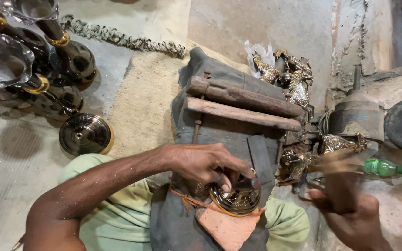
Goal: The person sits cross-legged on the floor and shapes a brass bell-like object, holding a punch against the metal and striking it with a wooden mallet. They periodically rotate and reposition the piece on a sandbag and continue hammering around its surface.
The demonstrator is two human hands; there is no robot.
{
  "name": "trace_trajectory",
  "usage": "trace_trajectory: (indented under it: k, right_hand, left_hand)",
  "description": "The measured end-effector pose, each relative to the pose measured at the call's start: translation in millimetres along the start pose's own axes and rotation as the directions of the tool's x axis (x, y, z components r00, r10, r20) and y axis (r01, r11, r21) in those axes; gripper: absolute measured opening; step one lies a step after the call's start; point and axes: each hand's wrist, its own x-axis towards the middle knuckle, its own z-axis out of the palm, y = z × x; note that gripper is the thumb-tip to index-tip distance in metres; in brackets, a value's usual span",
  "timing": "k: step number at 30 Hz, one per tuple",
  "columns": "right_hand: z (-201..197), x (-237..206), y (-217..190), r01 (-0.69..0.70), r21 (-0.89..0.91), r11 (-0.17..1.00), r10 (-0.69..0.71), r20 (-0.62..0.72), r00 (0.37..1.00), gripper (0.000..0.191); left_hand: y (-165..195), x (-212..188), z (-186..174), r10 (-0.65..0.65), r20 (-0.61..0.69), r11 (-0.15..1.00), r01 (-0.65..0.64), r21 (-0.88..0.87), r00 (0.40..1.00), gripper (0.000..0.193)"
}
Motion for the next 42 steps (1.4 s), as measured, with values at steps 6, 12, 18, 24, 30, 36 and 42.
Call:
trace_trajectory:
  k: [6,12,18,24,30,36,42]
  right_hand:
    - [-7.9,2.8,-17.6,-0.014,0.014,1.000,0.014,-0.050,0.999,0.046]
    - [-3.4,-2.6,-4.9,-0.062,-0.233,0.971,0.063,-0.002,0.998,0.046]
    - [50.8,-34.9,9.2,-0.068,0.334,0.940,0.047,0.068,0.997,0.034]
    - [97.0,-66.3,12.0,-0.362,0.827,0.430,0.083,0.363,0.928,0.041]
    - [87.2,-81.3,29.0,-0.225,0.896,0.382,-0.034,0.257,0.966,0.033]
    - [64.6,-98.2,31.9,-0.181,0.975,0.127,-0.242,0.207,0.948,0.040]
    - [55.7,-118.1,6.5,-0.222,0.971,0.087,-0.318,0.238,0.917,0.043]
  left_hand:
    - [-5.3,-3.1,-4.3,-0.054,0.015,0.997,0.053,0.060,0.998,0.052]
    - [-12.4,-2.3,2.7,0.059,-0.043,0.993,-0.055,0.105,0.997,0.048]
    - [7.4,7.2,28.2,-0.222,-0.496,0.969,0.136,-0.205,0.839,0.042]
    - [45.0,64.0,77.2,-0.093,-0.565,0.871,0.342,0.353,0.820,0.032]
    - [74.1,103.0,124.9,-0.225,-0.585,0.691,0.551,0.468,0.779,0.034]
    - [83.7,125.1,159.5,-0.187,-0.691,0.541,0.660,0.521,0.698,0.026]
    - [68.5,130.2,174.4,0.018,-0.665,0.242,0.642,0.727,0.747,0.022]
